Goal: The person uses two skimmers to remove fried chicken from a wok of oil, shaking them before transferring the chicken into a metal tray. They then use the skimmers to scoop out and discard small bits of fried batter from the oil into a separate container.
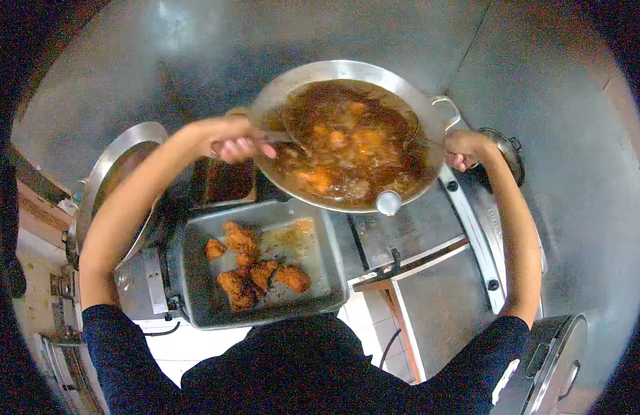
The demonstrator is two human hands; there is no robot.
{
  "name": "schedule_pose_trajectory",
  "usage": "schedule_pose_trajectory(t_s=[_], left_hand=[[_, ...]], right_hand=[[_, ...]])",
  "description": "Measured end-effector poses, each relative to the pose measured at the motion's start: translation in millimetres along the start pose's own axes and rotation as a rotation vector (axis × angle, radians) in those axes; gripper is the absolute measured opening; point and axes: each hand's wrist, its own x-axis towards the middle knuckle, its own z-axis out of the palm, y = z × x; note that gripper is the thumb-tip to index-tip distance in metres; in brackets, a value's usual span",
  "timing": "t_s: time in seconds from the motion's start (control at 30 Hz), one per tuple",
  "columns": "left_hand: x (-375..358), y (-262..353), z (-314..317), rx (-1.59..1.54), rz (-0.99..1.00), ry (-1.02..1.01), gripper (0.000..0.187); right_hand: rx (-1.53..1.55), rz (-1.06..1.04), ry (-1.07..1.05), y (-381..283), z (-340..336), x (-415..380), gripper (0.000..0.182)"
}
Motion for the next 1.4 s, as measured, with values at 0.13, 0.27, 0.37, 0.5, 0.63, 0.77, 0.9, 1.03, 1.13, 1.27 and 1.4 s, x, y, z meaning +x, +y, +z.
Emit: schedule_pose_trajectory(t_s=[0.13, 0.27, 0.37, 0.5, 0.63, 0.77, 0.9, 1.03, 1.13, 1.27, 1.4], left_hand=[[28.2, -12.2, 16.4, -0.175, 0.015, 0.011, 0.028], [48.6, -15.2, 24.7, -0.235, 0.068, 0.011, 0.022], [63.3, -14.8, 34.1, -0.292, 0.101, -0.024, 0.019], [70.0, -11.7, 41.5, -0.366, 0.162, -0.074, 0.012], [76.8, -13.4, 44.7, -0.41, 0.179, -0.051, 0.017], [87.3, -22.1, 41.9, -0.416, 0.196, -0.078, 0.015], [95.7, -30.5, 39.7, -0.429, 0.269, -0.061, 0.015], [83.7, -40.0, 28.5, -0.423, 0.324, -0.043, 0.012], [60.2, -44.7, 30.7, -0.335, 0.383, 0.056, 0.014], [66.0, -39.1, 34.7, -0.312, 0.371, 0.059, 0.027], [84.3, -39.7, 46.7, -0.36, 0.347, -0.02, 0.02]], right_hand=[[0.085, -0.01, -0.01, -11.0, 9.2, 12.6, 0.007], [-0.019, -0.041, 0.066, -28.2, 19.5, 14.4, 0.009], [-0.04, -0.12, 0.107, -26.0, 20.8, 35.0, 0.013], [-0.188, -0.14, 0.163, -46.7, 36.1, 35.3, 0.017], [-0.319, -0.133, 0.159, -57.2, 43.2, 39.7, 0.018], [-0.399, -0.209, 0.247, -59.5, 54.9, 41.3, 0.019], [-0.549, -0.286, 0.256, -65.1, 59.9, 46.4, 0.015], [-0.73, -0.383, 0.363, -73.8, 58.1, 46.7, 0.014], [-0.674, -0.395, 0.475, -81.0, 64.2, 33.7, 0.016], [-0.866, -0.402, 0.2, -78.0, 55.9, 64.0, 0.014], [-0.533, -0.353, 0.319, -103.9, 95.2, 34.3, 0.012]])
